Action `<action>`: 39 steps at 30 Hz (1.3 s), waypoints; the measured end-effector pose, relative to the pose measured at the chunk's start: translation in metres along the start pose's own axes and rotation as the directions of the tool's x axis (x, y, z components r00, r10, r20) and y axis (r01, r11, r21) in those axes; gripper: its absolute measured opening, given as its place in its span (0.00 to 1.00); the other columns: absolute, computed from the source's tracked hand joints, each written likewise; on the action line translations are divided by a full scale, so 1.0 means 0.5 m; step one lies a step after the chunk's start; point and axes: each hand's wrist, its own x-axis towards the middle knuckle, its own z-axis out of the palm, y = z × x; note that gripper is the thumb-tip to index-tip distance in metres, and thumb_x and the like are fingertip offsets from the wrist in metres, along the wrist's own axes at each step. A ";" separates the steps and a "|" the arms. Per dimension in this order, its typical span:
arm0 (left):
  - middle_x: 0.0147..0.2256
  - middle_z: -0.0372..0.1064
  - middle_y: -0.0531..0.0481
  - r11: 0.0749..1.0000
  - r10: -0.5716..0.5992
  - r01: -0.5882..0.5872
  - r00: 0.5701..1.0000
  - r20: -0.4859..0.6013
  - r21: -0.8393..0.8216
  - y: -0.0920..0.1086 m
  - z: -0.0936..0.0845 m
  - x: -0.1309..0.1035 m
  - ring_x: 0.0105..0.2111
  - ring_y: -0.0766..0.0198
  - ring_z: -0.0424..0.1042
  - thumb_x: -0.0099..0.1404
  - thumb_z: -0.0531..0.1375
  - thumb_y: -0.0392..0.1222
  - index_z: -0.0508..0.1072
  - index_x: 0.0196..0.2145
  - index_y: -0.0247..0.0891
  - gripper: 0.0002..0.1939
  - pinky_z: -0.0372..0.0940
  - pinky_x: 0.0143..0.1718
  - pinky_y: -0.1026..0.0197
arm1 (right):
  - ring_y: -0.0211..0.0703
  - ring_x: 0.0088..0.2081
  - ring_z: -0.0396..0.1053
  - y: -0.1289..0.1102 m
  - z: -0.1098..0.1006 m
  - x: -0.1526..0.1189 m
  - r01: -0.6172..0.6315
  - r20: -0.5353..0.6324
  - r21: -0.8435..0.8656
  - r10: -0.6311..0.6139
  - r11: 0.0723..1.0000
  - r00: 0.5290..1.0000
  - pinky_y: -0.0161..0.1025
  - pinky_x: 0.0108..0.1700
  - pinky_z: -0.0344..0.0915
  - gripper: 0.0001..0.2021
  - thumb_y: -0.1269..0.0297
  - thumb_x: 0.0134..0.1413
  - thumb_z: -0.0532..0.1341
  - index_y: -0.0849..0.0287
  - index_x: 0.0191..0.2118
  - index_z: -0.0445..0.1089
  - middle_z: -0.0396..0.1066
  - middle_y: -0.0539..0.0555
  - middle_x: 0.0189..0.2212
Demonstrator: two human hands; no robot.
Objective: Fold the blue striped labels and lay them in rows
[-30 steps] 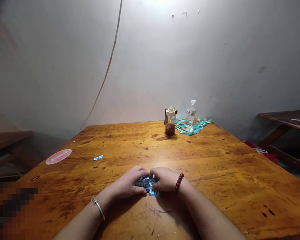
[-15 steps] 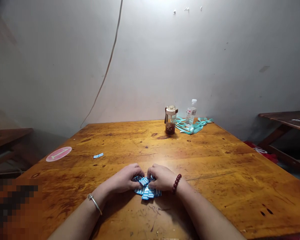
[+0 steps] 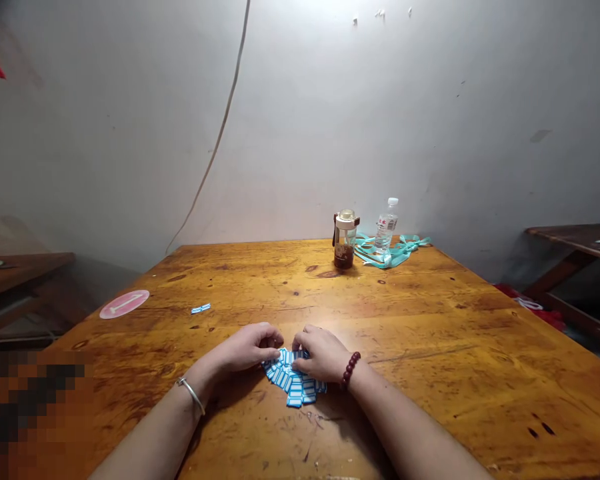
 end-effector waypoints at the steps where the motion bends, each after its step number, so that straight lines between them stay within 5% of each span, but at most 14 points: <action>1: 0.29 0.68 0.52 1.000 0.021 -0.021 0.999 0.024 0.019 0.000 0.002 0.000 0.27 0.66 0.63 0.49 0.55 0.45 0.71 0.34 0.36 0.15 0.55 0.26 0.67 | 0.36 0.29 0.59 0.003 0.000 0.000 -0.007 0.018 0.012 0.007 1.000 1.000 0.30 0.30 0.54 0.10 0.66 0.38 0.61 0.59 0.32 0.68 0.64 0.51 0.29; 5: 0.28 0.69 0.52 0.996 0.072 -0.072 0.997 0.005 0.054 -0.007 0.009 0.003 0.25 0.67 0.63 0.53 0.51 0.46 0.71 0.34 0.37 0.15 0.54 0.25 0.67 | 0.33 0.26 0.58 0.031 -0.004 0.006 -0.097 0.048 0.198 0.089 0.975 0.995 0.28 0.26 0.53 0.04 0.69 0.42 0.57 0.61 0.27 0.66 0.64 0.49 0.24; 10: 0.25 0.68 0.52 0.997 0.078 -0.076 0.975 -0.208 0.017 -0.004 0.017 0.013 0.25 0.66 0.63 0.56 0.49 0.46 0.71 0.30 0.36 0.15 0.54 0.26 0.67 | 0.30 0.20 0.55 0.047 -0.003 0.012 -0.257 0.077 0.490 0.252 0.833 0.965 0.27 0.19 0.51 0.08 0.62 0.44 0.57 0.63 0.25 0.65 0.60 0.47 0.17; 15: 0.25 0.67 0.52 0.970 0.120 -0.180 0.940 -0.320 -0.164 0.029 0.030 0.015 0.25 0.67 0.63 0.57 0.49 0.48 0.71 0.27 0.35 0.17 0.55 0.26 0.67 | 0.31 0.18 0.55 0.025 -0.008 0.013 -0.190 -0.030 0.528 0.242 0.828 0.970 0.28 0.19 0.51 0.10 0.60 0.46 0.55 0.62 0.25 0.66 0.60 0.47 0.15; 21: 0.25 0.66 0.51 0.868 0.078 -0.217 0.948 -0.309 -0.448 0.033 0.051 0.020 0.25 0.68 0.63 0.54 0.54 0.47 0.70 0.29 0.33 0.13 0.57 0.25 0.67 | 0.31 0.22 0.56 0.004 -0.003 0.016 -0.042 -0.179 0.488 0.146 0.872 0.973 0.28 0.22 0.53 0.09 0.63 0.48 0.55 0.61 0.26 0.67 0.61 0.48 0.20; 26: 0.21 0.62 0.53 0.728 -0.081 -0.155 0.948 -0.307 -0.668 0.015 0.048 0.031 0.20 0.71 0.60 0.52 0.56 0.46 0.68 0.26 0.32 0.12 0.55 0.21 0.68 | 0.29 0.16 0.52 0.011 0.009 0.020 -0.115 -0.110 0.686 0.258 0.718 0.960 0.28 0.17 0.49 0.09 0.58 0.47 0.55 0.60 0.27 0.62 0.56 0.44 0.17; 31: 0.21 0.63 0.53 0.662 -0.110 -0.153 0.948 -0.297 -0.734 0.016 0.045 0.030 0.19 0.72 0.60 0.50 0.58 0.46 0.68 0.25 0.32 0.13 0.54 0.21 0.69 | 0.27 0.14 0.49 0.012 0.012 0.022 -0.173 -0.040 0.766 0.314 0.619 0.949 0.27 0.14 0.45 0.13 0.54 0.44 0.57 0.60 0.25 0.60 0.53 0.42 0.14; 39: 0.26 0.66 0.51 0.566 -0.120 -0.091 0.974 -0.191 -0.819 0.018 0.050 0.027 0.21 0.73 0.62 0.50 0.59 0.48 0.68 0.32 0.34 0.15 0.55 0.21 0.70 | 0.28 0.16 0.55 0.000 0.004 0.027 -0.179 -0.010 0.875 0.387 0.449 0.922 0.26 0.16 0.47 0.14 0.54 0.41 0.59 0.61 0.24 0.60 0.63 0.47 0.19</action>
